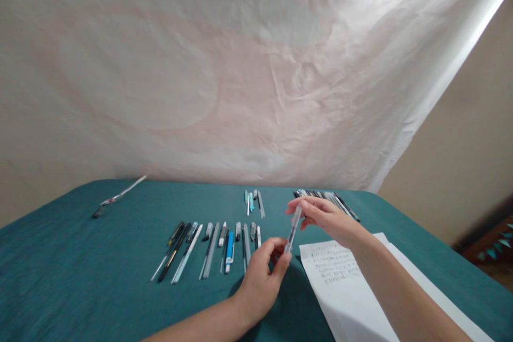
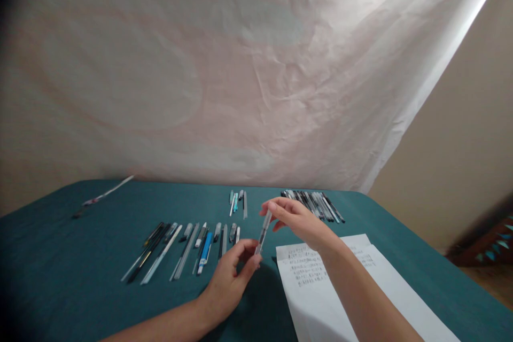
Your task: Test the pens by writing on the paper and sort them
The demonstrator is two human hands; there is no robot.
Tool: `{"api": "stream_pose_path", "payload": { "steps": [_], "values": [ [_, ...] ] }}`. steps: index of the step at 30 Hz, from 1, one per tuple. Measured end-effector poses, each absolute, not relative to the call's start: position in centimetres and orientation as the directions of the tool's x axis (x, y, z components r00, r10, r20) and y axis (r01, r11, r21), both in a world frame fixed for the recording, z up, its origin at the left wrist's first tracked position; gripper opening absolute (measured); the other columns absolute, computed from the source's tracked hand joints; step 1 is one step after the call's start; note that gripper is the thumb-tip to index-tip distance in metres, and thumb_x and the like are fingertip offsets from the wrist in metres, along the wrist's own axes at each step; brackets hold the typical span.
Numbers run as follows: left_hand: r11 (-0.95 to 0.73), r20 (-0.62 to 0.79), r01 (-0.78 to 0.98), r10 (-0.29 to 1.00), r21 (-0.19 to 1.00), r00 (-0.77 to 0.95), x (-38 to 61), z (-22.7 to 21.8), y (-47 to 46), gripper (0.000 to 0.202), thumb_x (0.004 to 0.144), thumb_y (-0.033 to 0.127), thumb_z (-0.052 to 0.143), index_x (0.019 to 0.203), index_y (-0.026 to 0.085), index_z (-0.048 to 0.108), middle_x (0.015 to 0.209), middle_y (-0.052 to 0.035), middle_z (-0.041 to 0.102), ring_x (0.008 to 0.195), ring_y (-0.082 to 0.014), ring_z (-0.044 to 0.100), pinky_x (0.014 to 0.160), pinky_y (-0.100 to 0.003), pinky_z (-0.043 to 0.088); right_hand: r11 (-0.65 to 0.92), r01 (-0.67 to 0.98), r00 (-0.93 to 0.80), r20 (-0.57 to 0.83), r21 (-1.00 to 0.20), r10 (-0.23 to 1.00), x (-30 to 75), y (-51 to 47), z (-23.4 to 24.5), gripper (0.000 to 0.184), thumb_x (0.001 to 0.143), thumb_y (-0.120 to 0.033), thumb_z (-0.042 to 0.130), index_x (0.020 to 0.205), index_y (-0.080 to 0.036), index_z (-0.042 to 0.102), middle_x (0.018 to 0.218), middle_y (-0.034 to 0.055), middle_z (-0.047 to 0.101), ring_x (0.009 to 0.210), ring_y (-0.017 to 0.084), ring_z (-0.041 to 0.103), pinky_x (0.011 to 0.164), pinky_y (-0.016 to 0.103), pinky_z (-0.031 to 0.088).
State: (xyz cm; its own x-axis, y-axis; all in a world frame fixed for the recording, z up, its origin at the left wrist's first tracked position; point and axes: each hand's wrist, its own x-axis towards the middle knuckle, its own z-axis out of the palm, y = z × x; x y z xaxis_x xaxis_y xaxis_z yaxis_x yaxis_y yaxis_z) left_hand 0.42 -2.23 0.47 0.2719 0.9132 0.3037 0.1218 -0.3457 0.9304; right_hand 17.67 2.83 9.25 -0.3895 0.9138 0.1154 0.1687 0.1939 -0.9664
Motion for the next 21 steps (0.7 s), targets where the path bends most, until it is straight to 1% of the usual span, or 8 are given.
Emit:
{"api": "stream_pose_path", "payload": {
  "steps": [2, 3, 7, 9, 13, 15, 19, 21],
  "values": [
    [-0.341, 0.301, 0.120, 0.917, 0.933, 0.262, 0.44, 0.51, -2.23, 0.020, 0.086, 0.030, 0.045, 0.097, 0.018, 0.055, 0.085, -0.0036, 0.059, 0.079, -0.0166, 0.053, 0.073, -0.027, 0.041, 0.188, 0.132, -0.403, 0.121, -0.973, 0.907, 17.85, 2.79, 9.38, 0.038, 0.082, -0.046, 0.048, 0.104, -0.018, 0.060, 0.101, 0.0083, 0.062, 0.087, 0.018, 0.057, 0.068, 0.029, 0.047],
    [-0.340, 0.301, 0.117, 0.917, 0.933, 0.260, 0.46, 0.52, -2.24, 0.019, 0.085, 0.030, 0.045, 0.097, 0.018, 0.055, 0.085, -0.0034, 0.059, 0.078, -0.0165, 0.053, 0.072, -0.027, 0.041, 0.202, 0.142, -0.395, 0.132, -0.969, 0.909, 17.90, 2.81, 9.41, 0.038, 0.081, -0.047, 0.049, 0.104, -0.018, 0.061, 0.100, 0.0082, 0.062, 0.086, 0.018, 0.057, 0.069, 0.030, 0.047],
    [-0.341, 0.302, 0.104, 0.913, 0.934, 0.274, 0.54, 0.41, -2.25, 0.019, 0.085, 0.030, 0.046, 0.096, 0.018, 0.055, 0.083, -0.0033, 0.059, 0.076, -0.0162, 0.053, 0.071, -0.027, 0.041, 0.257, 0.252, -0.295, 0.178, -0.933, 0.939, 17.82, 3.08, 9.29, 0.033, 0.075, -0.046, 0.058, 0.079, -0.015, 0.066, 0.075, 0.0047, 0.064, 0.065, 0.012, 0.055, 0.062, 0.026, 0.044],
    [-0.338, 0.301, 0.101, 0.914, 0.936, 0.271, 0.56, 0.34, -2.21, 0.019, 0.085, 0.030, 0.046, 0.096, 0.018, 0.055, 0.084, -0.0034, 0.059, 0.077, -0.0162, 0.053, 0.072, -0.027, 0.041, 0.239, 0.234, -0.270, 0.173, -0.942, 0.947, 17.75, 3.14, 9.23, 0.032, 0.074, -0.046, 0.059, 0.076, -0.015, 0.065, 0.072, 0.0038, 0.063, 0.063, 0.012, 0.054, 0.060, 0.025, 0.044],
    [-0.327, 0.295, 0.089, 0.919, 0.941, 0.260, 0.59, 0.28, -2.11, 0.019, 0.086, 0.030, 0.045, 0.098, 0.019, 0.054, 0.084, -0.0027, 0.058, 0.077, -0.0159, 0.053, 0.072, -0.027, 0.041, 0.176, 0.095, -0.384, 0.127, -0.980, 0.915, 17.71, 3.09, 9.15, 0.037, 0.078, -0.048, 0.054, 0.098, -0.018, 0.064, 0.097, 0.0083, 0.063, 0.086, 0.018, 0.057, 0.069, 0.030, 0.047],
    [-0.325, 0.294, 0.085, 0.919, 0.942, 0.263, 0.62, 0.28, -2.11, 0.018, 0.086, 0.030, 0.045, 0.097, 0.019, 0.054, 0.084, -0.0026, 0.058, 0.077, -0.0159, 0.053, 0.072, -0.026, 0.041, 0.182, 0.093, -0.405, 0.130, -0.979, 0.905, 17.66, 3.14, 8.99, 0.038, 0.076, -0.047, 0.056, 0.099, -0.018, 0.064, 0.100, 0.0086, 0.063, 0.087, 0.018, 0.057, 0.071, 0.030, 0.047],
    [-0.325, 0.294, 0.078, 0.917, 0.942, 0.270, 0.67, 0.24, -2.17, 0.019, 0.085, 0.030, 0.046, 0.096, 0.018, 0.055, 0.082, -0.0029, 0.058, 0.076, -0.0159, 0.053, 0.071, -0.026, 0.041, 0.217, 0.169, -0.307, 0.158, -0.961, 0.939, 17.48, 3.36, 8.55, 0.029, 0.072, -0.044, 0.063, 0.075, -0.015, 0.063, 0.072, 0.0033, 0.063, 0.065, 0.012, 0.055, 0.062, 0.025, 0.044],
    [-0.323, 0.294, 0.075, 0.919, 0.943, 0.261, 0.69, 0.21, -2.18, 0.020, 0.085, 0.030, 0.046, 0.097, 0.017, 0.054, 0.083, -0.0031, 0.058, 0.076, -0.0160, 0.053, 0.071, -0.026, 0.041, 0.196, 0.151, -0.302, 0.144, -0.969, 0.942, 17.45, 3.35, 8.53, 0.029, 0.072, -0.044, 0.062, 0.077, -0.015, 0.062, 0.073, 0.0032, 0.063, 0.065, 0.012, 0.055, 0.061, 0.025, 0.044]
  ]
}}
